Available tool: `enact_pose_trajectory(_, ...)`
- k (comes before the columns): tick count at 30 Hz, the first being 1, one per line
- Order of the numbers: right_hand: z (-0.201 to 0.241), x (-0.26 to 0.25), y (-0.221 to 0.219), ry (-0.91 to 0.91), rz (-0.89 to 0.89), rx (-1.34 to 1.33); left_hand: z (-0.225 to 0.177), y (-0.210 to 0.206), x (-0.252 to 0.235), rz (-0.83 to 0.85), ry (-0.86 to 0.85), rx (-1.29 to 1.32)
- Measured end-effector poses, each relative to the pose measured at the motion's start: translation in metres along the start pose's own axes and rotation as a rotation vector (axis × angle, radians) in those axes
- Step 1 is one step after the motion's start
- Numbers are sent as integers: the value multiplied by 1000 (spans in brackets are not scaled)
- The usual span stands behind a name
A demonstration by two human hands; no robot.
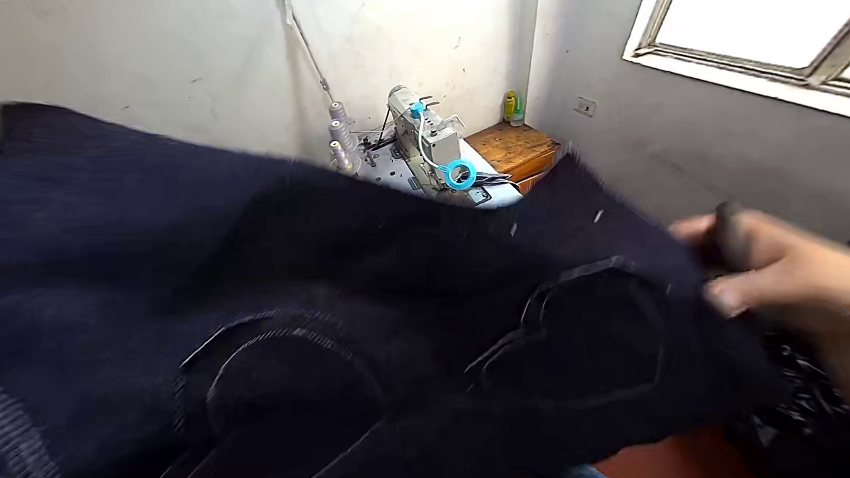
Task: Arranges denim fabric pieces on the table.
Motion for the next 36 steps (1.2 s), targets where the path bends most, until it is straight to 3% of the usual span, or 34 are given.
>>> enact_pose_trajectory(2,39,-31,45,-56,-108,195,6,-57,-17,-27,86,-56)
enact_pose_trajectory(4,46,-68,85,-119,-138,500,19,-118,-30,-40,202,-130)
enact_pose_trajectory(6,10,-106,125,-119,-64,797,44,-178,-34,-15,327,-250)
enact_pose_trajectory(8,-55,-141,142,-209,32,959,75,-231,-28,53,431,-368)
enact_pose_trajectory(11,-175,-146,118,-363,85,1083,110,-279,-4,105,500,-554)
enact_pose_trajectory(13,-199,-142,52,-344,52,989,119,-289,0,111,471,-625)
enact_pose_trajectory(16,-196,-137,-87,-54,105,607,120,-287,-1,182,471,-626)
enact_pose_trajectory(19,-186,-137,-170,-131,378,468,131,-273,-6,314,519,-496)
enact_pose_trajectory(21,-191,-136,-180,-151,434,574,143,-254,0,334,543,-384)
enact_pose_trajectory(23,-192,-135,-179,-151,479,709,148,-229,22,213,454,-345)
enact_pose_trajectory(25,-184,-136,-181,-182,545,803,158,-203,67,39,410,-370)
enact_pose_trajectory(26,-180,-137,-183,-194,558,826,171,-195,97,17,483,-392)
enact_pose_trajectory(27,-178,-138,-184,-210,561,837,188,-194,130,86,614,-408)
enact_pose_trajectory(29,-176,-137,-184,-229,548,858,223,-208,192,393,912,-305)
enact_pose_trajectory(30,-175,-135,-185,-236,545,880,235,-219,217,460,983,-200)
enact_pose_trajectory(33,-169,-128,-188,-226,514,965,248,-238,238,479,1031,118)
enact_pose_trajectory(36,-165,-121,-193,-203,489,1054,244,-232,222,828,926,2)
Point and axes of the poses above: each hand's wrist, its own x-axis away from the middle knuckle, its own y-axis out of the back of the hand, z = x × y, the point moved 4 cm from there along -x, towards the middle knuckle, and after that the axes turned 15 degrees about y, right-handed, at the moved point
